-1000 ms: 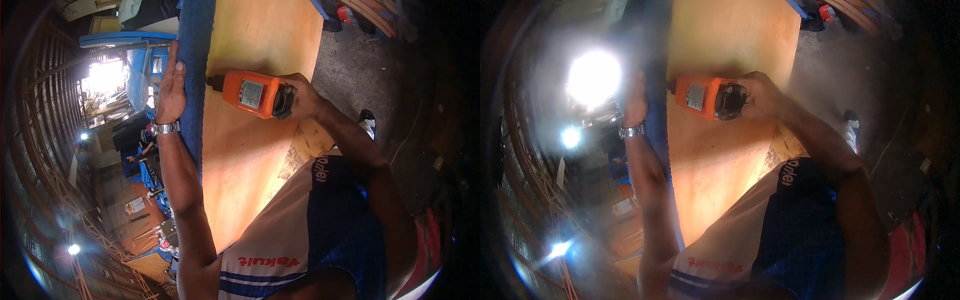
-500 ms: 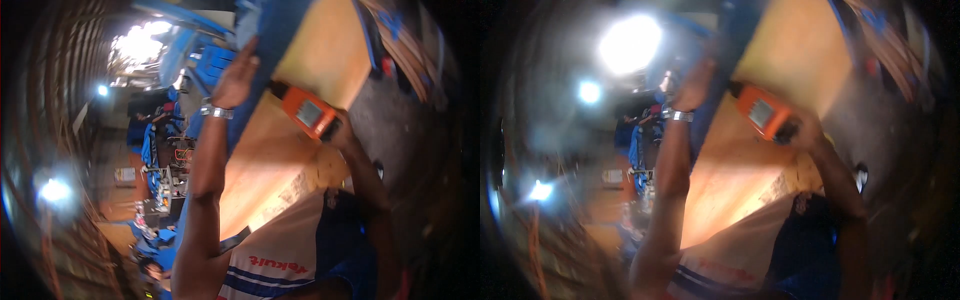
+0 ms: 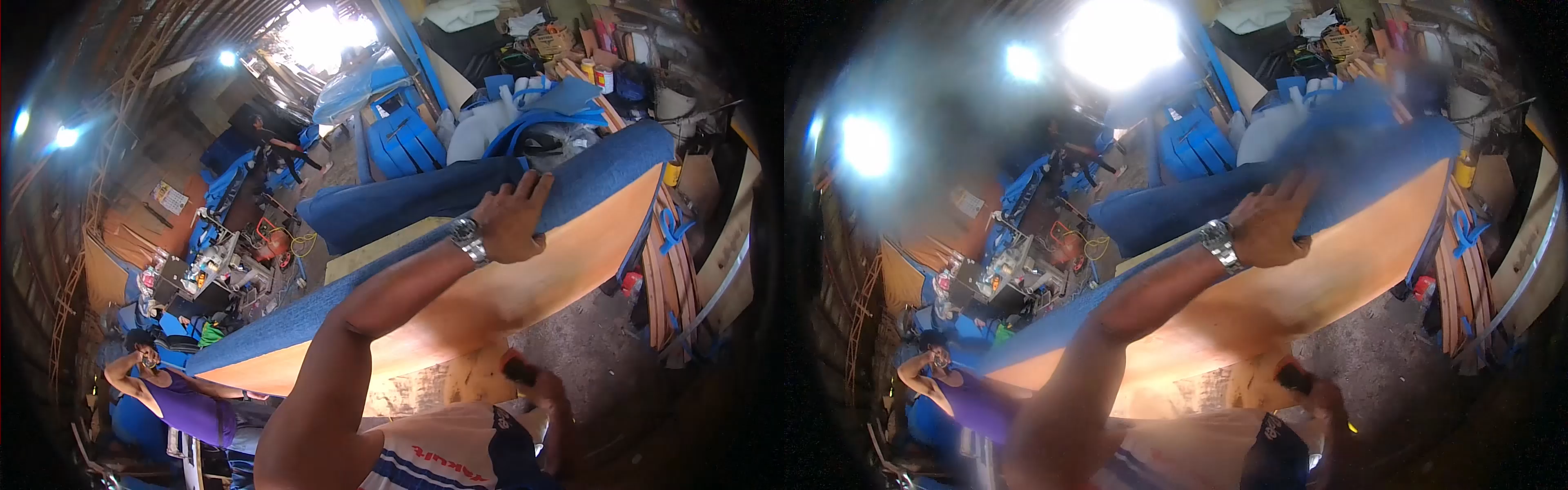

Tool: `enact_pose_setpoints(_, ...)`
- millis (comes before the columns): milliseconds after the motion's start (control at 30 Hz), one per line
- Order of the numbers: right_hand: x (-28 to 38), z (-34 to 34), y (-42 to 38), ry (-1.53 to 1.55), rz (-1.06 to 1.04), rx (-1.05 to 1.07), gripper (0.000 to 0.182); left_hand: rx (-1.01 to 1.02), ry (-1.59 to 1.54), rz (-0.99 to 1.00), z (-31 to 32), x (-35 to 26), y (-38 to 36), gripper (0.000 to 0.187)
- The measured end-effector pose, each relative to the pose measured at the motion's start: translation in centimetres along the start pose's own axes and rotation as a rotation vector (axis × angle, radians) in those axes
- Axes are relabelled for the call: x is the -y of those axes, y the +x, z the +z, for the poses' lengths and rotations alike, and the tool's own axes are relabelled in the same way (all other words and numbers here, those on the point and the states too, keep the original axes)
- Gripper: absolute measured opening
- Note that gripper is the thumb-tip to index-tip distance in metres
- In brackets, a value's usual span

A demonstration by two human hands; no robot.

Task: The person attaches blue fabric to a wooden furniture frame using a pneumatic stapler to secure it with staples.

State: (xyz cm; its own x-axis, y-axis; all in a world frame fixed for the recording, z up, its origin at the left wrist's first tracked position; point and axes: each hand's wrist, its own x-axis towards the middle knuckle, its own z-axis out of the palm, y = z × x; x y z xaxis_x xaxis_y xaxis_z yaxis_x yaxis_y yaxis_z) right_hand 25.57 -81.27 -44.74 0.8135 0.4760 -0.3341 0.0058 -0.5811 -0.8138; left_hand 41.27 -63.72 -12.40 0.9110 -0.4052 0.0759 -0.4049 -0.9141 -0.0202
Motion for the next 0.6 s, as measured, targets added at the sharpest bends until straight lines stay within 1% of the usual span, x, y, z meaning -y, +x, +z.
enact_pose_setpoints(33,-1.2,1.9,0.9,-0.022,-0.028,0.080,0.049,-0.006,0.020,-0.021,0.3,-0.4,0.0,0.093)
enact_pose_setpoints(67,1.5,1.7,0.6,-0.069,-0.032,0.166,0.060,-0.012,0.041,-0.042,0.8,-0.6,0.2,0.094)
enact_pose_setpoints(133,-4.3,8.2,4.3,-0.118,-0.297,0.303,0.069,-0.024,0.046,-0.054,1.2,-0.6,0.4,0.094)
enact_pose_setpoints(167,-6.0,10.9,5.9,-0.153,-0.293,0.406,0.069,-0.029,0.029,-0.048,1.2,-0.3,0.4,0.093)
enact_pose_setpoints(200,-5.2,11.9,6.5,-0.291,-0.312,0.435,0.067,-0.033,0.011,-0.043,1.3,0.1,0.3,0.093)
enact_pose_setpoints(267,-3.6,14.5,7.4,-0.569,-0.351,0.494,0.064,-0.111,-0.004,0.019,1.5,1.4,-0.5,0.091)
enact_pose_setpoints(300,-3.5,15.7,8.2,-0.616,-0.348,0.540,0.062,-0.150,-0.012,0.048,1.6,2.2,-1.4,0.090)
enact_pose_setpoints(367,-3.5,18.8,10.0,-0.703,-0.343,0.624,0.058,-0.113,0.027,0.008,1.1,3.8,-4.5,0.090)
enact_pose_setpoints(400,-4.4,20.0,10.2,-0.755,-0.504,0.480,0.052,-0.092,0.048,-0.012,0.7,4.7,-6.5,0.089)
enact_pose_setpoints(467,-4.2,20.5,10.5,-0.752,-0.496,0.483,0.052,-0.044,0.059,-0.093,-0.1,6.4,-11.0,0.091)
enact_pose_setpoints(500,-3.7,20.5,10.6,-0.754,-0.493,0.485,0.052,-0.030,0.050,-0.139,-0.6,7.6,-13.6,0.089)
enact_pose_setpoints(533,-4.8,21.8,10.9,-0.760,-0.554,0.344,0.056,-0.022,0.044,-0.185,-1.2,8.9,-16.4,0.087)
enact_pose_setpoints(600,-6.3,22.9,12.3,-0.736,-0.528,0.392,0.062,-0.078,-0.065,-0.327,-1.5,12.4,-23.2,0.075)
